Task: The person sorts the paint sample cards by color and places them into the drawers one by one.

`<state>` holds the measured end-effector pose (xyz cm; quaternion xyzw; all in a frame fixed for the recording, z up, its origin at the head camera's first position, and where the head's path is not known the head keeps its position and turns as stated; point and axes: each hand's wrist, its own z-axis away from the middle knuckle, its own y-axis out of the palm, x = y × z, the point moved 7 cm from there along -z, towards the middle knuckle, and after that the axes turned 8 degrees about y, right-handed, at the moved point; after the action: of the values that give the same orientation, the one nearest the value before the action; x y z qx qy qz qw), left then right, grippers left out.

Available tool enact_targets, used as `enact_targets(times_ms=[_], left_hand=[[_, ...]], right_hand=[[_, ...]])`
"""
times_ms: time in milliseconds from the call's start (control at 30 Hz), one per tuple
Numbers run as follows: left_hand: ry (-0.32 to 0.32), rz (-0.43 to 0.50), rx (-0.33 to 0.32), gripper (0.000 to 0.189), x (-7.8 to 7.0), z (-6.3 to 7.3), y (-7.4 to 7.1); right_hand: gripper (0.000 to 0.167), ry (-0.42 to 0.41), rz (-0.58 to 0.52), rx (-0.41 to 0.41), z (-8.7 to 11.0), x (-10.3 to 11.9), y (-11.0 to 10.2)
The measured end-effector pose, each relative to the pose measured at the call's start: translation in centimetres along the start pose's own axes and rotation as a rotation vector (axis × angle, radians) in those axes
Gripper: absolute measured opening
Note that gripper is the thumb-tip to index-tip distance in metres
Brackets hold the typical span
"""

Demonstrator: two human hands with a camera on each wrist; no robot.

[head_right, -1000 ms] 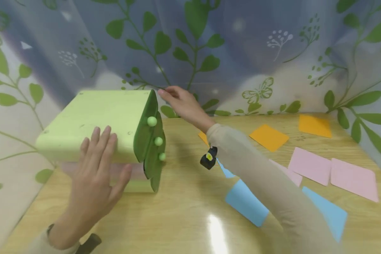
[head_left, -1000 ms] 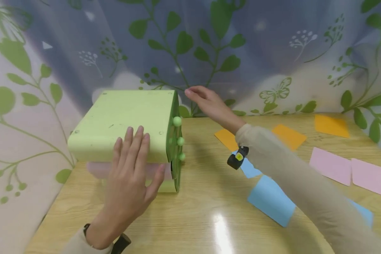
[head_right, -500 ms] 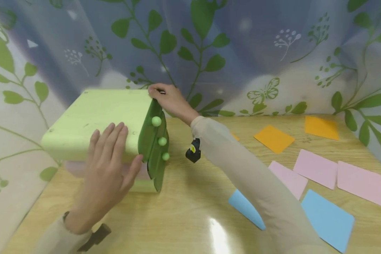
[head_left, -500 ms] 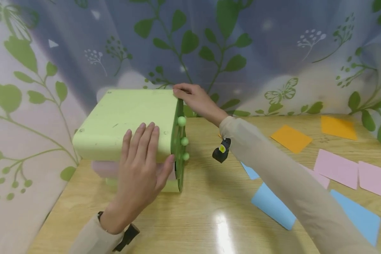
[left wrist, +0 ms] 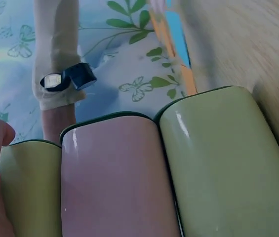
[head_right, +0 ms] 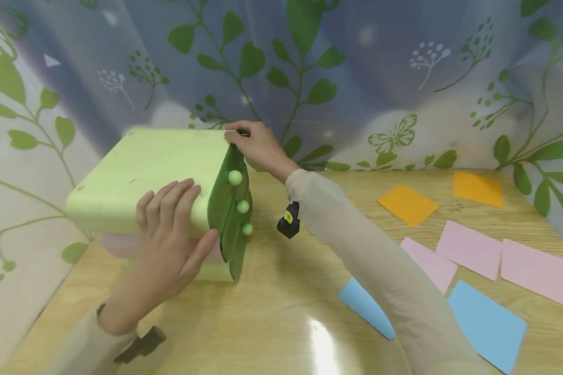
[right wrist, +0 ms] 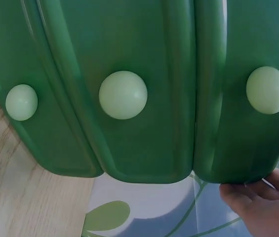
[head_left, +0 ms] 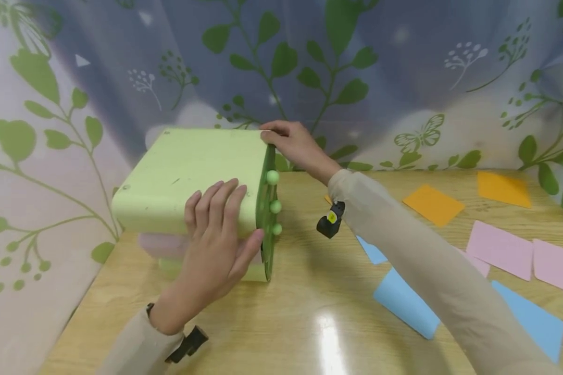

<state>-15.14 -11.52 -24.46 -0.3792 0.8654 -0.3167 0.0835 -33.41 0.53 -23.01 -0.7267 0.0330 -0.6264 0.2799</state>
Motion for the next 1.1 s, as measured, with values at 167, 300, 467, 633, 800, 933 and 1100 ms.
enact_targets(times_ms=[167,300,467,633,800,933,1100], left_hand=[[0.027,0.024,-0.008,0.055,0.4,-0.5,0.4],[0.048,0.067,0.001,0.056,1.1,-0.6,0.6],[0.078,0.174,0.013,0.059,2.2,-0.5,0.8],[0.065,0.292,0.044,0.058,3.4,-0.4,1.1],[0.008,0.408,0.034,0.056,4.8,-0.3,1.4],[-0.044,0.498,-0.003,0.058,6.1,-0.4,1.3],[-0.129,0.598,-0.039,0.055,8.0,-0.5,1.5]], right_hand=[[0.041,0.035,0.018,-0.048,0.3,-0.3,-1.0],[0.043,0.028,0.064,-0.086,0.9,-0.6,-1.9],[0.042,-0.016,0.12,-0.132,2.0,-1.0,-3.1],[0.042,-0.068,0.156,-0.209,3.5,-1.4,-4.1],[0.04,-0.122,0.171,-0.303,5.3,-1.6,-4.5],[0.042,-0.161,0.195,-0.365,7.0,-1.4,-4.5],[0.045,-0.197,0.256,-0.424,9.1,-0.9,-3.9]])
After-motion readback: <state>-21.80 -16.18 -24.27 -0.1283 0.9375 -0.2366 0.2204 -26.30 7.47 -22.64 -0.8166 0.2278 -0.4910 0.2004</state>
